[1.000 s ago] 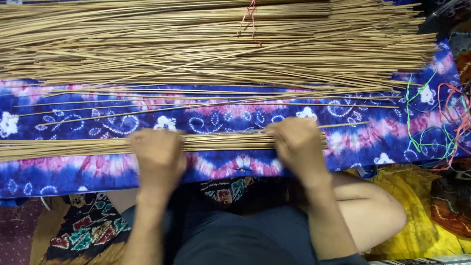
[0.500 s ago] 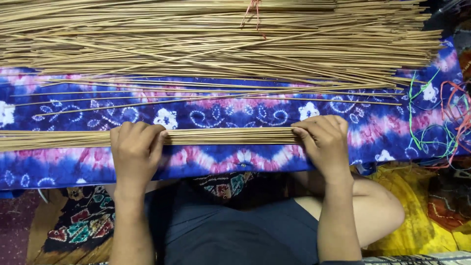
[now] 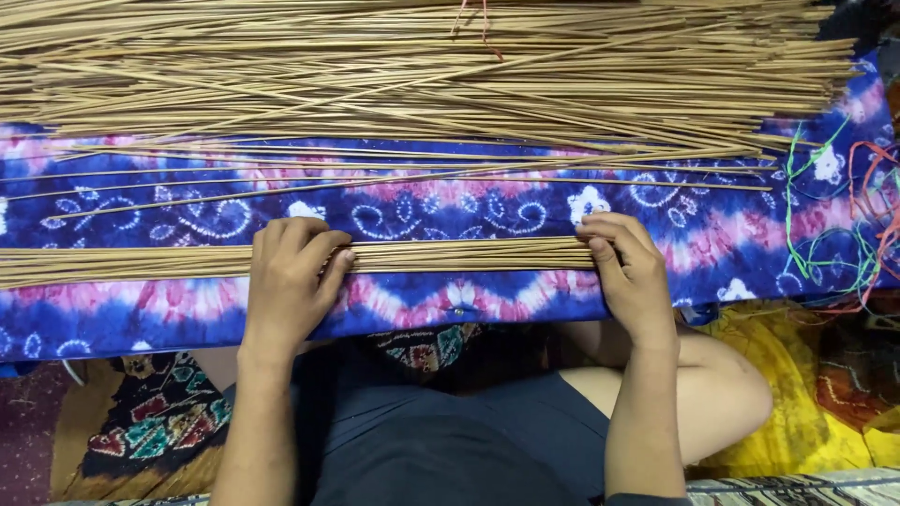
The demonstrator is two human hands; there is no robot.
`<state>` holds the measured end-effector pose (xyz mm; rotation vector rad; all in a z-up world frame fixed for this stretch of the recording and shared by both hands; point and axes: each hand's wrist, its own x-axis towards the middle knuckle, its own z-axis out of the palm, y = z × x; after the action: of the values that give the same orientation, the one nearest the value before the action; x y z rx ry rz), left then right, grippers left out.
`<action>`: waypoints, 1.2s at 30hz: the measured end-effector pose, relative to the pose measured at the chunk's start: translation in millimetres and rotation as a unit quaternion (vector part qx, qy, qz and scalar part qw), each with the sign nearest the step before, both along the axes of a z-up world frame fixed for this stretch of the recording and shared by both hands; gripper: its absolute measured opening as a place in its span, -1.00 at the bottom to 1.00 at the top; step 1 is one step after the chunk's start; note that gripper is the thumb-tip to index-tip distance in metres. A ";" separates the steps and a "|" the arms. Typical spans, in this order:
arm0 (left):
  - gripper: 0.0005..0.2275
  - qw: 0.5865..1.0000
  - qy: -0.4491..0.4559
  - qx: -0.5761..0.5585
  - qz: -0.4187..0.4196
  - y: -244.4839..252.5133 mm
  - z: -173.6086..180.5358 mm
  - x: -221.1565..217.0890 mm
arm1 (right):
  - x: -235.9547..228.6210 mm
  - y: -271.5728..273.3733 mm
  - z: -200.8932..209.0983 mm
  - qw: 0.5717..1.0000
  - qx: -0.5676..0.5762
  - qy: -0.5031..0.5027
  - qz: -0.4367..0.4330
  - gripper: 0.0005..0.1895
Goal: Aligning a bundle of thin wooden sticks on a patterned surface.
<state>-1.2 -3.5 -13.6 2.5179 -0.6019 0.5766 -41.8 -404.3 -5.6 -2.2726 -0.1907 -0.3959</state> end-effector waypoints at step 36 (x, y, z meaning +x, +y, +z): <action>-0.83 0.998 0.013 0.046 0.037 -4.1 -7.0 9.5 | -22.3 13.5 21.9 0.998 0.041 0.020 -0.040 -0.60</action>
<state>8.4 -7.6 -20.6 2.6401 -0.5382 0.5539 -64.1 -390.7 16.3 -2.2098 -0.0620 -0.3932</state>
